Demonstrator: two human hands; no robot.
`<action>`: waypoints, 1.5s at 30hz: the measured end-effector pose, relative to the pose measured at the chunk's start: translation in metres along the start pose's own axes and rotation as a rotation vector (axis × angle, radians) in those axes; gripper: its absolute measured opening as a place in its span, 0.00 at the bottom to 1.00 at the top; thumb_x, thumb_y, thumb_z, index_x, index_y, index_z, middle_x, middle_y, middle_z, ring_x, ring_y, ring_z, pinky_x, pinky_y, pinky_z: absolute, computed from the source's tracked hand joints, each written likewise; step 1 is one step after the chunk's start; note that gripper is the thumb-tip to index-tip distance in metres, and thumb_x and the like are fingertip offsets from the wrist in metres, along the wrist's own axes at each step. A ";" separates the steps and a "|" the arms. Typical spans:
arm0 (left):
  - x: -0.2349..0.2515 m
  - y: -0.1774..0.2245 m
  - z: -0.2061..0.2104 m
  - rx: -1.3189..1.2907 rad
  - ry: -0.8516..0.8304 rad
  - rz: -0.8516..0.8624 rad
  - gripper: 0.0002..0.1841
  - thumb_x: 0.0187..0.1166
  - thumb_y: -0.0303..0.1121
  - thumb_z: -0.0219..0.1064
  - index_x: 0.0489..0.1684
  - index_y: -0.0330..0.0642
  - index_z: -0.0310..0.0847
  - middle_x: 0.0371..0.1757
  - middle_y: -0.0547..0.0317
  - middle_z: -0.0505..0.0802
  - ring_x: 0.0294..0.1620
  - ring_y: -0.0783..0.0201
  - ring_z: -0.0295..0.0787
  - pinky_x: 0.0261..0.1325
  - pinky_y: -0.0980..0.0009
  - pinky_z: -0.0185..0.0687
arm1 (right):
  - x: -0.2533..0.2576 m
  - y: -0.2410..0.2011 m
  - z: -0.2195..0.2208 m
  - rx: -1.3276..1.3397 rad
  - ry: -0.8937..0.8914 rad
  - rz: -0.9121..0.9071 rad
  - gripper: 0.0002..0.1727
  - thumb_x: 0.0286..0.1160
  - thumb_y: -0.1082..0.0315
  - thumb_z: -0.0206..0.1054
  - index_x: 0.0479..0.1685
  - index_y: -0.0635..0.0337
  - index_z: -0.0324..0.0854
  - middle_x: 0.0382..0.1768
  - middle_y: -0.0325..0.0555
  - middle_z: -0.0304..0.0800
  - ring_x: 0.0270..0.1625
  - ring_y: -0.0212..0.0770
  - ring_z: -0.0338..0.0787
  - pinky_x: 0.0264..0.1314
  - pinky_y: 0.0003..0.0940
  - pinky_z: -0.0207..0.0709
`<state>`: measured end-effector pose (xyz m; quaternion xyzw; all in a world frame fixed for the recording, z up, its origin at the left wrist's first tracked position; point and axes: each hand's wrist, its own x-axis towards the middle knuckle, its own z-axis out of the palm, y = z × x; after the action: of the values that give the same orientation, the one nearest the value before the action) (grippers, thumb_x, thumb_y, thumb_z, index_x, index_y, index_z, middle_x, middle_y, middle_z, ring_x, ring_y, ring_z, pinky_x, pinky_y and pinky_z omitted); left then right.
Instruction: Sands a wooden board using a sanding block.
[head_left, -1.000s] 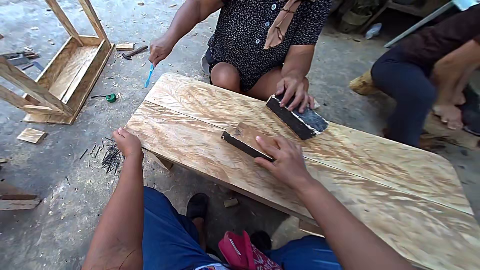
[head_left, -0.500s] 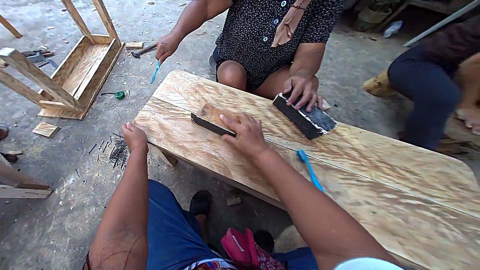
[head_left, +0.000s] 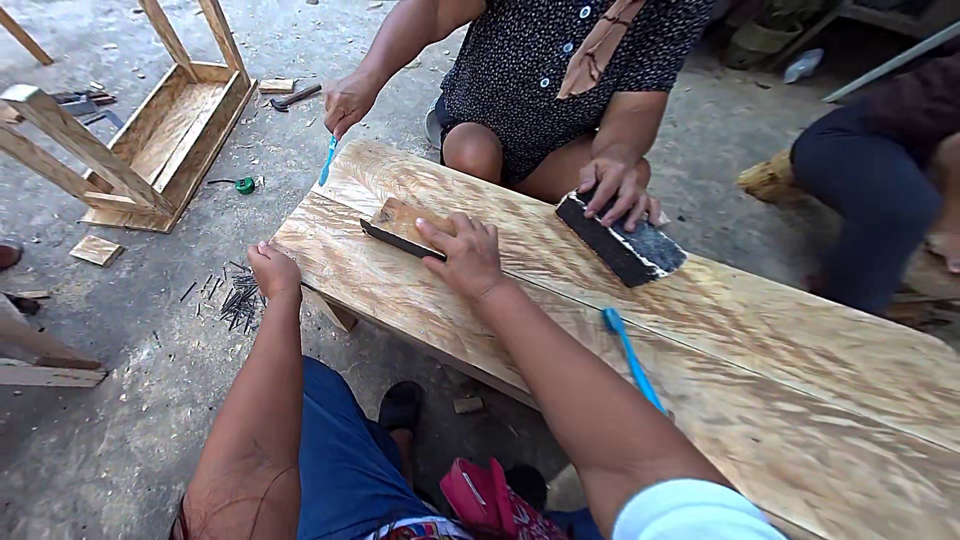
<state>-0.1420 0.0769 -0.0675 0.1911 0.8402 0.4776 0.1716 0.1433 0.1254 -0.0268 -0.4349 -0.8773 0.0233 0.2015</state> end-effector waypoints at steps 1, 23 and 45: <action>0.000 -0.001 -0.001 0.013 -0.003 -0.003 0.26 0.97 0.43 0.34 0.78 0.33 0.67 0.70 0.32 0.84 0.75 0.39 0.79 0.74 0.38 0.70 | -0.002 0.002 -0.002 0.010 -0.018 -0.014 0.31 0.71 0.57 0.77 0.79 0.37 0.82 0.57 0.65 0.87 0.58 0.66 0.85 0.57 0.64 0.72; -0.002 0.005 -0.007 0.059 -0.065 -0.012 0.27 0.96 0.42 0.34 0.79 0.33 0.66 0.72 0.30 0.83 0.78 0.35 0.75 0.74 0.31 0.65 | -0.009 -0.008 -0.008 0.093 -0.087 0.021 0.34 0.69 0.57 0.79 0.80 0.39 0.80 0.61 0.65 0.86 0.62 0.66 0.85 0.61 0.66 0.73; 0.000 0.001 -0.006 0.034 -0.049 -0.018 0.26 0.97 0.43 0.35 0.78 0.35 0.67 0.70 0.32 0.84 0.76 0.37 0.77 0.73 0.33 0.67 | -0.049 -0.010 -0.015 0.079 -0.045 0.026 0.33 0.69 0.55 0.79 0.79 0.38 0.82 0.56 0.61 0.86 0.59 0.63 0.86 0.57 0.64 0.75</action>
<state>-0.1447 0.0733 -0.0641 0.1982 0.8454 0.4567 0.1932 0.1678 0.0789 -0.0277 -0.4373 -0.8743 0.0704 0.1986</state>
